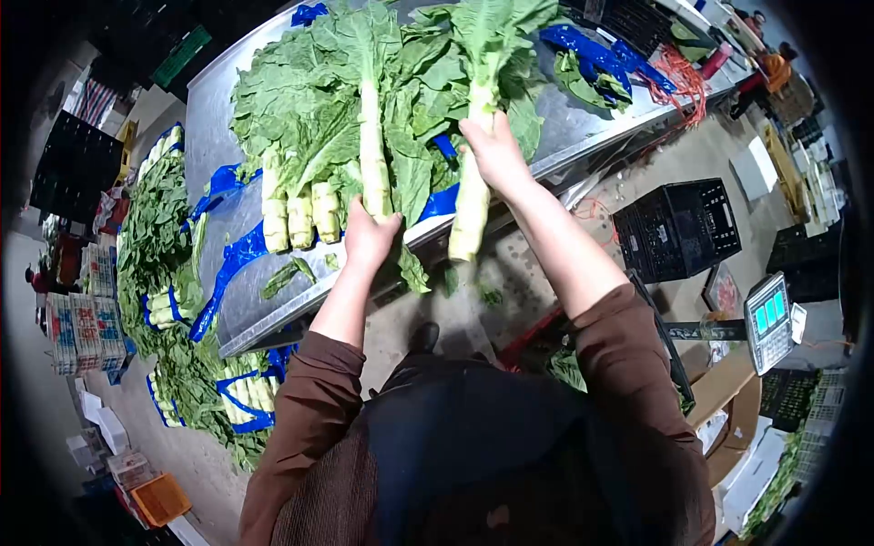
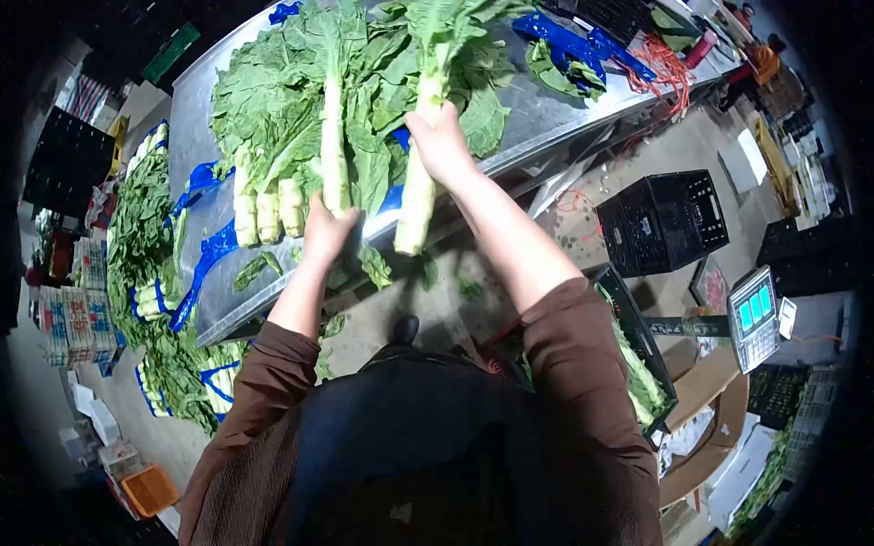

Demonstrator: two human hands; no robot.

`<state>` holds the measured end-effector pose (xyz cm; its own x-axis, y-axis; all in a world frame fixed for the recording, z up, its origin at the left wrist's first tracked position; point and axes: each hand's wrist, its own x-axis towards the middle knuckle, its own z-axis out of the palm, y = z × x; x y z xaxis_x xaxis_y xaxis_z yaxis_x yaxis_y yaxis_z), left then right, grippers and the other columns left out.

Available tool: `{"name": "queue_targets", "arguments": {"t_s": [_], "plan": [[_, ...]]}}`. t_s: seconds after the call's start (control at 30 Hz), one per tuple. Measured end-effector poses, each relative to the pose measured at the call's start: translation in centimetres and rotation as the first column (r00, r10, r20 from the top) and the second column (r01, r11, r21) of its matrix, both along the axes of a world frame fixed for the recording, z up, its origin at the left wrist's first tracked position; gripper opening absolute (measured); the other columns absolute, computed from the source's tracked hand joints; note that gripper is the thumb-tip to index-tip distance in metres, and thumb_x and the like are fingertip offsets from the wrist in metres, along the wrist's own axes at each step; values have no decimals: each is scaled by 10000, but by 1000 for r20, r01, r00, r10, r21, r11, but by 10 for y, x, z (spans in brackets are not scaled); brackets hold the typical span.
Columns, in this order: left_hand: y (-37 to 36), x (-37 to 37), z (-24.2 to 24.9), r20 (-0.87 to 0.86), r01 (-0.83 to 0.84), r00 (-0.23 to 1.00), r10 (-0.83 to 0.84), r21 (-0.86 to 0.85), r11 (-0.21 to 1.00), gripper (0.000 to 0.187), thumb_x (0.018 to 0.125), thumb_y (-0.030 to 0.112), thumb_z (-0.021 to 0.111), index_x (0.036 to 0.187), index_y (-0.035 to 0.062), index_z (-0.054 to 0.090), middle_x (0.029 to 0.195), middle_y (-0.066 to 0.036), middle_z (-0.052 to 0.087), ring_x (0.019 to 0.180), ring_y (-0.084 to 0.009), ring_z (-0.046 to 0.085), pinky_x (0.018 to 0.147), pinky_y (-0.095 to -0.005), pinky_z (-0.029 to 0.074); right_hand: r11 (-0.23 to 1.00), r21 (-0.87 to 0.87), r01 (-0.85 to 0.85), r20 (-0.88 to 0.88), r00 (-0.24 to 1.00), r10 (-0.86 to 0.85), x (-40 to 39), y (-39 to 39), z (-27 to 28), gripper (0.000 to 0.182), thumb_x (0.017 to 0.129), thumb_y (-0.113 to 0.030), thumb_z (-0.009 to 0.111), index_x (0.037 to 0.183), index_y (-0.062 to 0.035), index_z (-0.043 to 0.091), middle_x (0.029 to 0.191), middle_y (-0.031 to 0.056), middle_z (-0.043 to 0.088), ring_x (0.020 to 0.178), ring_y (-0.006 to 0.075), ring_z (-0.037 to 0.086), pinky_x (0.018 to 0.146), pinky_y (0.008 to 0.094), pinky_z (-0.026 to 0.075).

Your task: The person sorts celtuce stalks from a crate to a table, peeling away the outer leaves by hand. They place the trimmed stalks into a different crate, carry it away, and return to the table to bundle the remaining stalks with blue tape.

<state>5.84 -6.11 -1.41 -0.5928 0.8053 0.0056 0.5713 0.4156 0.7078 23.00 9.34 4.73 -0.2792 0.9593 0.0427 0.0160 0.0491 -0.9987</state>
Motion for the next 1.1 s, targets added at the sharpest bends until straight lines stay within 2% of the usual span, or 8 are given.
{"name": "queue_targets", "arguments": {"t_s": [0.1, 0.4, 0.5, 0.53, 0.6, 0.7, 0.83, 1.1], "plan": [[-4, -22, 14, 198, 35, 979, -44, 44, 998, 575, 713, 221, 724, 1183, -6, 482, 950, -177, 634, 857, -248, 621, 768, -352, 492, 973, 207, 99, 350, 922, -168, -51, 27, 8, 725, 851, -246, 608, 1410, -7, 213, 1156, 266, 530, 1091, 409, 529, 966, 443, 411], [-42, -71, 82, 819, -55, 479, -317, 389, 920, 534, 737, 42, 661, 1223, -6, 446, 1052, -118, 610, 861, -162, 608, 813, -290, 490, 930, 367, -24, 803, 513, -304, -79, 43, -18, 620, 870, -327, 580, 1399, -124, 327, 1339, 185, 396, 1242, 357, 370, 1036, 452, 338], [-46, -54, 91, 608, 34, 755, -245, 338, 941, 717, 693, 98, 733, 1306, -17, 378, 1076, -99, 578, 942, -165, 559, 855, -290, 461, 942, 336, 3, 459, 873, -167, -79, 22, 14, 764, 878, -450, 579, 1431, -26, 266, 1403, 214, 356, 1291, 329, 357, 1034, 449, 332], [-45, -44, 95, 481, 122, 826, -293, 354, 927, 749, 693, 120, 742, 1319, -25, 357, 1124, -113, 557, 992, -174, 546, 888, -306, 448, 986, 61, -157, -12, 987, 158, -80, 16, 27, 830, 887, -516, 555, 1434, 14, 225, 1395, 213, 379, 1297, 308, 364, 1021, 424, 344], [-44, -22, 88, 420, 213, 831, -364, 364, 907, 777, 693, 146, 759, 1323, -39, 343, 1167, -143, 531, 1043, -201, 531, 914, -330, 434, 936, -232, -264, -463, 876, 133, -72, -10, 76, 804, 892, -528, 551, 1429, -15, 243, 1334, 178, 443, 1238, 273, 436, 982, 402, 385], [-49, 20, 65, 270, 418, 811, -520, 355, 836, 811, 705, 178, 771, 1339, -45, 318, 1183, -181, 516, 1066, -251, 531, 929, -354, 426, 939, -34, -342, -716, 664, 216, -35, -15, 106, 674, 905, -498, 549, 1371, -56, 344, 1227, 181, 540, 1060, 268, 590, 892, 397, 475], [-60, 82, 63, 569, 649, 402, -717, 375, 662, 775, 786, 182, 731, 1390, -11, 285, 1223, -151, 507, 1132, -219, 494, 974, -349, 385, 987, -162, 24, -556, 824, -111, 51, -25, 90, 331, 901, -322, 618, 1114, -102, 493, 877, 42, 568, 630, 131, 590, 530, 257, 491], [-71, 179, 43, 725, 713, 158, -670, 386, 586, 741, 866, 89, 604, 1473, 77, 179, 1316, -127, 454, 1132, -193, 494, 939, -304, 403, 969, -142, 202, 99, 977, -189, 277, -189, 2, 376, 854, -272, 639, 1118, -63, 471, 836, 86, 594, 679, 156, 612, 598, 302, 489]]}}
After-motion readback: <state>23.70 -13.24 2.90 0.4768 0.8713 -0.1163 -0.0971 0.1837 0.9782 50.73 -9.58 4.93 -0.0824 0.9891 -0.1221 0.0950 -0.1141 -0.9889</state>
